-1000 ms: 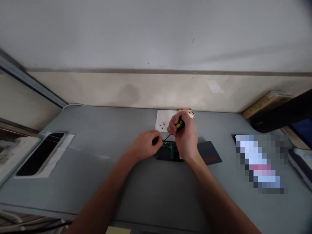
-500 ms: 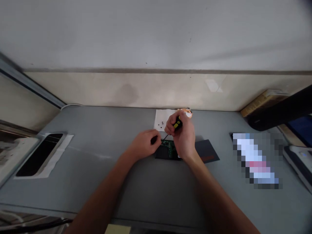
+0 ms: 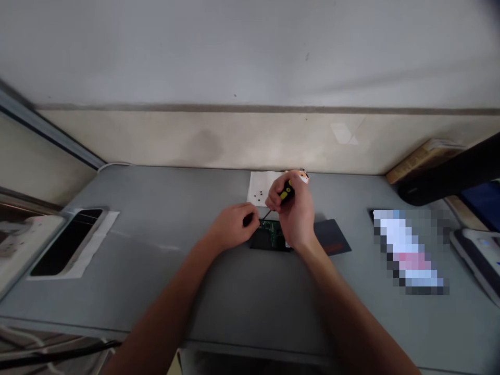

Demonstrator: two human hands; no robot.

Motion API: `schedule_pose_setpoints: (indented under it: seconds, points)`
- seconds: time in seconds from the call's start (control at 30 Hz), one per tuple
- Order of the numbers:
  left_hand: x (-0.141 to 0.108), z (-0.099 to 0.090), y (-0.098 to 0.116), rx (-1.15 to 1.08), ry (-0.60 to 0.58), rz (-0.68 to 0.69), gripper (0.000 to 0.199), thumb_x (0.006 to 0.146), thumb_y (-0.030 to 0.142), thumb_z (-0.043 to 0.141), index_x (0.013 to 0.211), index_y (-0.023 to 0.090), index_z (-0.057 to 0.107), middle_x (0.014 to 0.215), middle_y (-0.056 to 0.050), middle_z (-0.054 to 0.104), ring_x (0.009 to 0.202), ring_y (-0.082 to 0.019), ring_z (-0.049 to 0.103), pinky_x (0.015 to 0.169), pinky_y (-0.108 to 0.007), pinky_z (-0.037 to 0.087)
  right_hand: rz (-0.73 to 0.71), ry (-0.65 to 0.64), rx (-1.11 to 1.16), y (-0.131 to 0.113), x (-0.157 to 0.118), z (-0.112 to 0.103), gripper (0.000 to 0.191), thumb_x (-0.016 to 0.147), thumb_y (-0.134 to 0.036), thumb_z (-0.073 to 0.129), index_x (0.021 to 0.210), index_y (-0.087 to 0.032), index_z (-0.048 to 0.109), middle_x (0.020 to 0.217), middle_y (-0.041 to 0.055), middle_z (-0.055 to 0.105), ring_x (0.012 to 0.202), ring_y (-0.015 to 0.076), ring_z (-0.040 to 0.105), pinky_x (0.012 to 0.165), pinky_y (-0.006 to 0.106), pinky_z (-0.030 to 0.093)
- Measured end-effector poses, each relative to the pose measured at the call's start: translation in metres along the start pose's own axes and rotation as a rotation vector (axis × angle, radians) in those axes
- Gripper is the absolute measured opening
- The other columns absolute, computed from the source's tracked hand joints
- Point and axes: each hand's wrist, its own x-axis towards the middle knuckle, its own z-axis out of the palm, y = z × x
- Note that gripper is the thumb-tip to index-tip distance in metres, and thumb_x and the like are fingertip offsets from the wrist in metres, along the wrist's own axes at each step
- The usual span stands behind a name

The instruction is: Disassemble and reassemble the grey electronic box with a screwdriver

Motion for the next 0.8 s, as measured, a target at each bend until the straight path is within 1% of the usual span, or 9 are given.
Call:
schedule_pose_setpoints:
  seconds: [0.17, 0.3, 0.5, 0.67, 0.8]
  points:
    - [0.0011, 0.0005, -0.0006, 0.002, -0.003, 0.013, 0.019, 0.09, 0.023, 0.047, 0.075, 0.02, 0.058, 0.072, 0.0, 0.063, 0.067, -0.014, 0.055, 0.067, -0.028, 0.041, -0.036, -0.01, -0.025, 0.0004, -0.0001, -0.0006, 0.04, 0.096, -0.053, 0.06, 0.07, -0.023, 0.05, 0.059, -0.0046, 0.043, 0.053, 0.0101, 0.037, 0.051, 0.027, 0.029]
    - [0.0009, -0.0001, 0.0001, 0.022, 0.003, 0.018, 0.021, 0.091, 0.025, 0.047, 0.073, 0.02, 0.057, 0.069, 0.001, 0.061, 0.062, -0.013, 0.051, 0.063, -0.028, 0.039, -0.007, -0.027, 0.006, 0.0011, -0.0005, 0.0008, 0.038, 0.096, -0.05, 0.058, 0.07, -0.023, 0.051, 0.058, -0.0048, 0.042, 0.051, 0.01, 0.035, 0.05, 0.027, 0.029]
    - [0.0004, -0.0012, 0.0011, 0.036, 0.018, 0.018, 0.017, 0.089, 0.023, 0.048, 0.078, 0.02, 0.061, 0.078, -0.002, 0.069, 0.07, -0.016, 0.059, 0.068, -0.03, 0.042, -0.036, 0.02, 0.031, -0.0003, 0.0026, 0.0007, 0.038, 0.094, -0.049, 0.061, 0.068, -0.023, 0.049, 0.057, -0.0048, 0.041, 0.05, 0.0097, 0.034, 0.048, 0.026, 0.028]
    - [0.0008, -0.0004, 0.0015, 0.044, 0.027, 0.034, 0.021, 0.091, 0.025, 0.047, 0.076, 0.02, 0.059, 0.072, -0.001, 0.065, 0.066, -0.015, 0.056, 0.065, -0.029, 0.042, -0.008, 0.002, 0.047, 0.0001, 0.0024, 0.0002, 0.038, 0.094, -0.049, 0.062, 0.069, -0.023, 0.05, 0.059, -0.005, 0.042, 0.05, 0.0091, 0.034, 0.047, 0.026, 0.028]
    - [0.0, -0.0004, 0.001, 0.028, 0.034, 0.059, 0.021, 0.092, 0.025, 0.045, 0.078, 0.021, 0.06, 0.075, -0.001, 0.067, 0.067, -0.015, 0.057, 0.066, -0.029, 0.042, -0.02, 0.028, 0.018, -0.0013, 0.0019, 0.0001, 0.042, 0.094, -0.053, 0.063, 0.069, -0.023, 0.048, 0.059, -0.0055, 0.04, 0.05, 0.0088, 0.032, 0.047, 0.025, 0.027]
